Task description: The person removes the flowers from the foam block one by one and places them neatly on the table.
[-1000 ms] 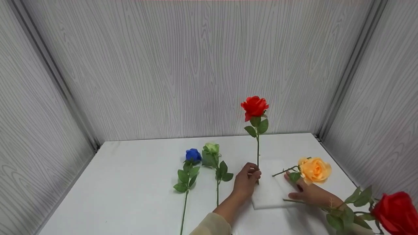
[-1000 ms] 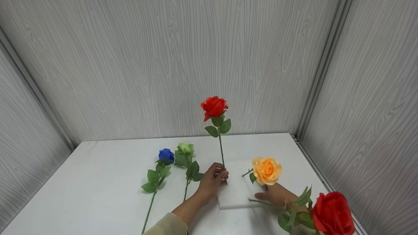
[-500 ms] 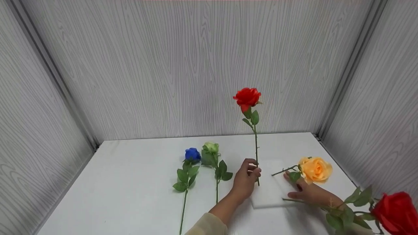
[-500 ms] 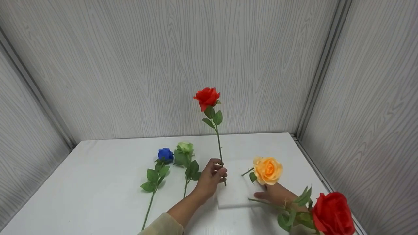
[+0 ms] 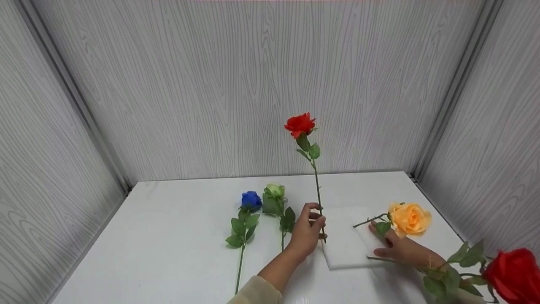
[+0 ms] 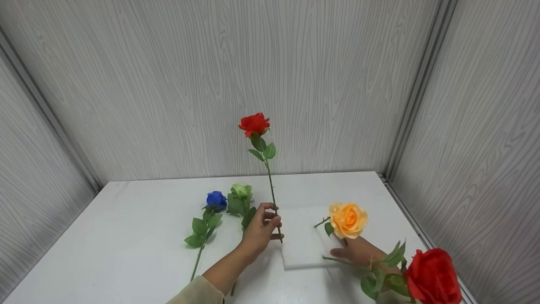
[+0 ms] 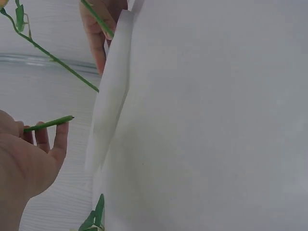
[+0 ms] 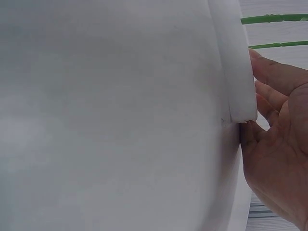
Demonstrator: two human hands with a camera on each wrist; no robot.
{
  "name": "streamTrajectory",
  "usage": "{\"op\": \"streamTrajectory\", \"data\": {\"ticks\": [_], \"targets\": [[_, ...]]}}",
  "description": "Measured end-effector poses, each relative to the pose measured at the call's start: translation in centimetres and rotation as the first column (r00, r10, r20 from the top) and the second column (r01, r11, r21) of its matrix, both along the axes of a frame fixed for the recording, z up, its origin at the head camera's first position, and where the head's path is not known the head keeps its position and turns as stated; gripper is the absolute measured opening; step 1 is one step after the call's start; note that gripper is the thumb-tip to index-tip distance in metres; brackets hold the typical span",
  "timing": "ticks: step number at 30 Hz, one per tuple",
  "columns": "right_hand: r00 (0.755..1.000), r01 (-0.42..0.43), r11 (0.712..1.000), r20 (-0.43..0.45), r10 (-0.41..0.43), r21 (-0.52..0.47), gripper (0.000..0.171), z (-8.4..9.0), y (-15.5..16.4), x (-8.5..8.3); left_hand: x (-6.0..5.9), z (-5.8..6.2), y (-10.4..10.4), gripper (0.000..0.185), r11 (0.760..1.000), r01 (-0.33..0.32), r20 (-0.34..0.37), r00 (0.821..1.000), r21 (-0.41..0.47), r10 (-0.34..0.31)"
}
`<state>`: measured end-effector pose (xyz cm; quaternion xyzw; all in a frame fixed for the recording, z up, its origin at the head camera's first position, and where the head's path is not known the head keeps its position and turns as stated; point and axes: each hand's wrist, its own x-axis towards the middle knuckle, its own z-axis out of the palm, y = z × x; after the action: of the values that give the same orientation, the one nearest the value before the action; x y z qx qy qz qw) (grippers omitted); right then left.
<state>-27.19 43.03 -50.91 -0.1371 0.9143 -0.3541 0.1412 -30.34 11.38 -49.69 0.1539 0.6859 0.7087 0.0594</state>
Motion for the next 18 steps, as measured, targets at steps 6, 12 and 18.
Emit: {"op": "streamTrajectory", "data": {"ticks": [6, 12, 18], "targets": [[1.000, 0.008, 1.000, 0.010, -0.008, 0.012, 0.093, 0.2, -0.3, 0.0, 0.3, 0.3, -1.5, 0.030, 1.000, -0.014, 0.038, 0.999, -0.025, 0.015], [1.000, -0.011, 1.000, -0.028, 0.011, 0.021, 0.091, 0.7, -0.4, 0.2, 0.5, 0.6, -2.8, 0.032, 0.999, -0.024, 0.048, 0.999, -0.043, 0.026], [1.000, -0.016, 1.000, -0.017, 0.016, 0.009, 0.090, 0.2, 0.1, 0.2, 0.7, 1.0, -4.2, 0.032, 0.997, -0.029, 0.048, 0.998, -0.078, 0.033]]}}
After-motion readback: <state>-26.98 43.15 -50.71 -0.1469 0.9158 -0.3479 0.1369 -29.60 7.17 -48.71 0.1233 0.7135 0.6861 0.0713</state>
